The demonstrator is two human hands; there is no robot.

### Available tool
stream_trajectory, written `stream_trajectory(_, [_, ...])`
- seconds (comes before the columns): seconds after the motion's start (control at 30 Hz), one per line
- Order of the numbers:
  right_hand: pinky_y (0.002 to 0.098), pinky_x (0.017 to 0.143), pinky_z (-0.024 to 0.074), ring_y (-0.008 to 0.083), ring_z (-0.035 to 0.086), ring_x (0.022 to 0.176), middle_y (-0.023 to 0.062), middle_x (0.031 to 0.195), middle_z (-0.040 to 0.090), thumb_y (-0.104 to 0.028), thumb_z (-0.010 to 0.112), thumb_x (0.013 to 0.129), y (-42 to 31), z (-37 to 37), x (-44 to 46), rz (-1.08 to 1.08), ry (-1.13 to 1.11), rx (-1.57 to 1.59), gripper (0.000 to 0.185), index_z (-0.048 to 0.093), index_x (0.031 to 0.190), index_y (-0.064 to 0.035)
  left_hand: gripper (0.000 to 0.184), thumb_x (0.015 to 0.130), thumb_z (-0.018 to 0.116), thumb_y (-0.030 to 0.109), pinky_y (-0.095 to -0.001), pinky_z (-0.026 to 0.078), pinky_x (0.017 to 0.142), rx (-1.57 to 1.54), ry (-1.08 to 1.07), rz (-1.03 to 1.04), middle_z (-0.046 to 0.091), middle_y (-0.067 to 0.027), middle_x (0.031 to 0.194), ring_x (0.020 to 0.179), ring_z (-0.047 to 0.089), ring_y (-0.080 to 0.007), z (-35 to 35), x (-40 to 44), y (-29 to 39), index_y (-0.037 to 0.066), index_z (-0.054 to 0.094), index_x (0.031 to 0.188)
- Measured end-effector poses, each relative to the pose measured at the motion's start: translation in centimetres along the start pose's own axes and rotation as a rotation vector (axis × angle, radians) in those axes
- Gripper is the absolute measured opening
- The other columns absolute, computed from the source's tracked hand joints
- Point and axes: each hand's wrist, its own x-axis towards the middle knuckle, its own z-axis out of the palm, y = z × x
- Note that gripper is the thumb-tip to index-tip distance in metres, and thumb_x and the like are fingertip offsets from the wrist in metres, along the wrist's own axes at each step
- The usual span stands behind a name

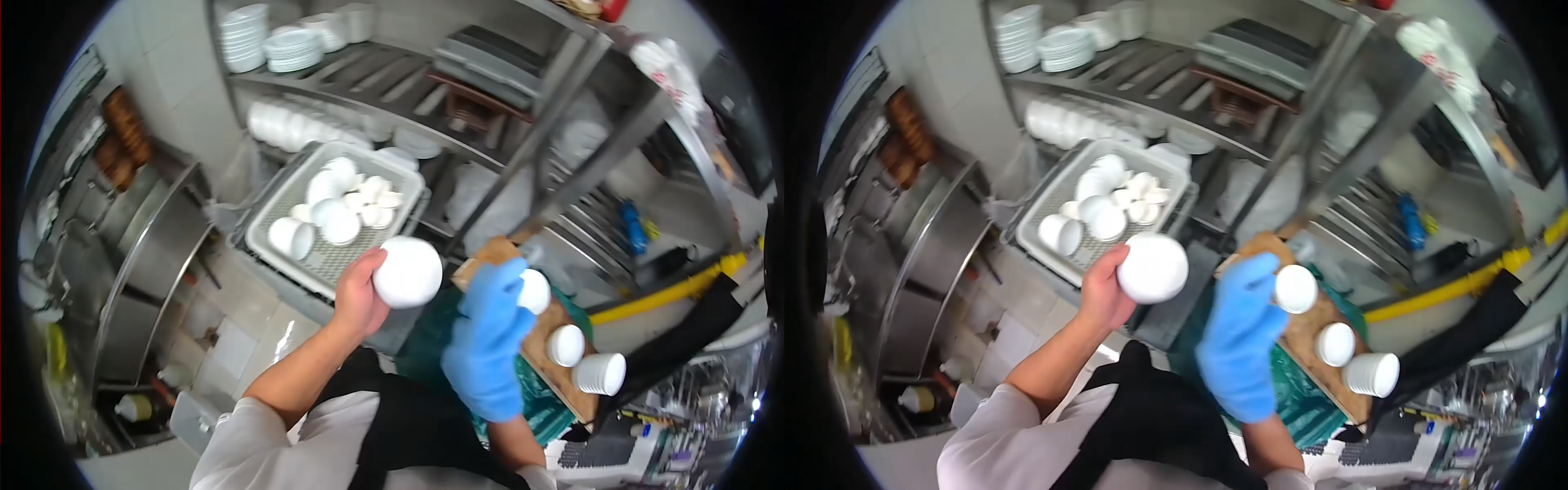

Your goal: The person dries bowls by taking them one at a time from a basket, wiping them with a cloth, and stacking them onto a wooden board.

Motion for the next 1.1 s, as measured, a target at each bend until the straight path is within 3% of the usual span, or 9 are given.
stream_trajectory(0.13, [0.0356, 0.073, 0.0417, 0.0274, 0.049, 0.085, 0.0114, 0.091, 0.055, -0.01, 0.067, 0.059, -0.2, 1.5, -0.1, -0.011, 0.023, -0.092, 0.042, 0.052, 0.097, -0.0036, 0.026, 0.098, 0.046, 0.02, -0.0319, 0.048, 0.086, 0.155, 0.007, -0.125, 0.064, -0.01, 0.104, 0.094, 0.061, -0.02, 5.0, -2.8, -2.6, -0.001, 0.058, 0.109])
stream_trajectory(0.27, [0.0367, 0.075, 0.041, 0.0295, 0.049, 0.087, 0.0123, 0.094, 0.055, -0.01, 0.069, 0.054, 0.3, 1.4, 0.0, -0.03, 0.009, -0.063, 0.051, 0.05, 0.101, -0.0034, 0.034, 0.103, 0.042, 0.028, -0.0286, 0.046, 0.07, 0.772, -0.217, 0.328, 0.064, -0.0084, 0.086, 0.074, 0.06, -0.0167, 6.1, -3.9, -4.3, -0.002, 0.058, 0.101])
stream_trajectory(0.4, [0.0378, 0.076, 0.0403, 0.0316, 0.048, 0.089, 0.0133, 0.096, 0.055, -0.01, 0.071, 0.049, 2.1, -0.9, 1.8, -0.119, -0.136, 0.233, 0.06, 0.049, 0.104, -0.0032, 0.03, 0.1, 0.049, 0.024, -0.0347, 0.043, 0.051, 1.154, -0.562, 0.539, 0.056, -0.0155, 0.064, 0.049, 0.054, -0.0258, 5.8, -3.3, -3.9, -0.004, 0.057, 0.099])
stream_trajectory(0.5, [0.0386, 0.078, 0.0398, 0.0331, 0.047, 0.09, 0.014, 0.098, 0.054, -0.01, 0.073, 0.045, 3.7, -2.1, 2.5, -0.138, -0.267, 0.44, 0.067, 0.048, 0.107, -0.0031, 0.031, 0.099, 0.05, 0.025, -0.0347, 0.045, 0.054, 1.236, -0.736, 0.396, 0.057, -0.0161, 0.067, 0.054, 0.056, -0.0255, 6.9, -3.5, -2.7, -0.005, 0.059, 0.101])
stream_trajectory(0.67, [0.0399, 0.08, 0.039, 0.0358, 0.046, 0.093, 0.0152, 0.102, 0.054, -0.01, 0.075, 0.038, 3.5, -0.7, 0.6, 0.041, -0.025, 0.516, 0.079, 0.046, 0.111, -0.0029, 0.036, 0.104, 0.043, 0.029, -0.0286, 0.049, 0.07, 0.832, -0.509, 0.098, 0.067, -0.0067, 0.093, 0.076, 0.063, -0.0149, 5.9, -3.2, -3.3, -0.002, 0.062, 0.103])
stream_trajectory(0.8, [0.0424, 0.078, 0.0413, 0.0396, 0.049, 0.099, 0.0178, 0.103, 0.056, -0.01, 0.077, 0.039, 2.3, 1.1, -0.6, 0.268, 0.138, 0.489, 0.078, 0.047, 0.111, -0.0012, 0.044, 0.103, 0.038, 0.034, -0.0317, 0.052, 0.076, 0.245, -0.159, -0.191, 0.067, -0.013, 0.098, 0.08, 0.065, -0.0179, 5.9, -1.3, -4.4, -0.004, 0.061, 0.109])
stream_trajectory(0.93, [0.0451, 0.073, 0.0431, 0.0414, 0.057, 0.089, 0.0186, 0.092, 0.059, -0.014, 0.078, 0.041, 2.9, 0.8, -0.6, 0.258, 0.024, 0.268, 0.071, 0.05, 0.105, 0.001, 0.042, 0.101, 0.044, 0.03, -0.0334, 0.047, 0.089, 0.796, -0.159, 0.191, 0.065, -0.015, 0.106, 0.101, 0.062, -0.0223, 2.3, 1.3, -5.5, -0.003, 0.057, 0.121])
stream_trajectory(1.03, [0.0459, 0.068, 0.0424, 0.0418, 0.06, 0.079, 0.0183, 0.082, 0.06, -0.015, 0.076, 0.042, 3.3, 0.4, -0.1, 0.272, -0.142, 0.097, 0.064, 0.051, 0.099, 0.0017, 0.048, 0.096, 0.049, 0.035, -0.0405, 0.043, 0.097, 1.25, -0.402, 0.803, 0.058, -0.0199, 0.119, 0.112, 0.055, -0.0324, 2.0, 0.4, -4.5, -0.002, 0.056, 0.126])
stream_trajectory(1.1, [0.0454, 0.064, 0.0415, 0.0418, 0.059, 0.074, 0.0194, 0.08, 0.06, -0.013, 0.074, 0.044, 3.5, 0.9, -0.5, 0.247, -0.148, 0.067, 0.059, 0.052, 0.096, 0.0022, 0.061, 0.096, 0.045, 0.045, -0.0471, 0.036, 0.105, 1.505, -0.788, 0.949, 0.052, -0.0239, 0.13, 0.123, 0.048, -0.042, 2.8, -0.1, -4.1, -0.006, 0.053, 0.128])
